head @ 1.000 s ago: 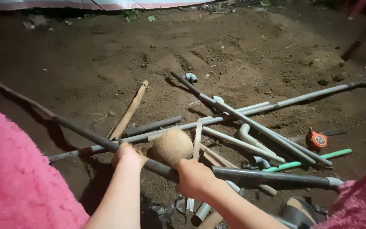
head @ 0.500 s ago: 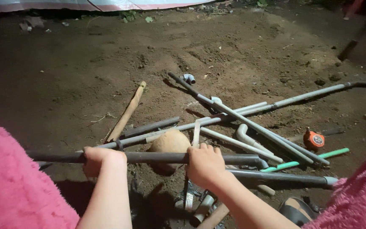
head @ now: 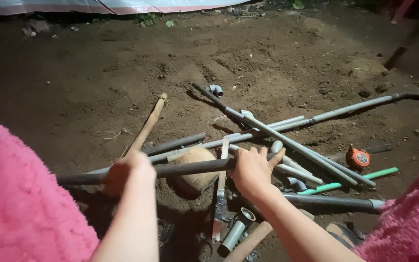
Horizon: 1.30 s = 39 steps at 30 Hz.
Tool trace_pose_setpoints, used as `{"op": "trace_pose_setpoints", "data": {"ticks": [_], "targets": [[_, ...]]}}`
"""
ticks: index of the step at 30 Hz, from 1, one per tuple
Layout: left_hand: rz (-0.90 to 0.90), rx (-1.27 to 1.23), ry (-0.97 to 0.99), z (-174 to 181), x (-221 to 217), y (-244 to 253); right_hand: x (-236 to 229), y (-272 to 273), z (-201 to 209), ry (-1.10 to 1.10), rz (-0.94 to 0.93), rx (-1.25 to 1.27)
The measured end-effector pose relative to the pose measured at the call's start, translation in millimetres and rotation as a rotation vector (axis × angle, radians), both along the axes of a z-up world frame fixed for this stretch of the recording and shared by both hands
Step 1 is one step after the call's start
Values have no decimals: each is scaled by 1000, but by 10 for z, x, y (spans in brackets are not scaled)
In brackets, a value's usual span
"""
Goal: Joining PVC pipe segments and fittings together on a dirt floor using a mallet to secure the connections.
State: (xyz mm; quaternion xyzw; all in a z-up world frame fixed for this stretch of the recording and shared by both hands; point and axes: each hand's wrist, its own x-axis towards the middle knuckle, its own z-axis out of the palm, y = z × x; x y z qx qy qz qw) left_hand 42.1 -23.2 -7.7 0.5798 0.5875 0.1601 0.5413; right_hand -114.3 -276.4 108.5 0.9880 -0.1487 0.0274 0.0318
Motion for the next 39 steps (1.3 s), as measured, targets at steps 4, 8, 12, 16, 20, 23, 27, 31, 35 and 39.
{"op": "trace_pose_setpoints", "data": {"ticks": [4,8,12,16,20,23,27,31,35,39], "targets": [[-564,282,-22,-249,465,-278,23,90,-139,-32,70,95],[-1501,123,-326,1149,-819,-571,20,298,-198,-18,174,149],[-1936,195,-256,925,-630,-649,30,315,-413,-3,255,169],[-2018,412,115,990,-695,-565,123,239,-649,-10,307,237],[-1906,570,251,1209,-1035,-605,91,238,-552,-36,361,263],[-1728,645,227,875,-849,-580,-9,277,-401,-183,290,332],[-1664,641,239,669,-715,-461,-15,103,-428,-294,136,428],[-1591,618,220,689,-779,-427,167,-221,-1037,-199,-388,709],[-1422,525,172,866,-955,-551,298,-665,-1621,697,401,64],[-1363,490,126,901,-978,-591,-81,-246,-1435,677,-495,862]]}}
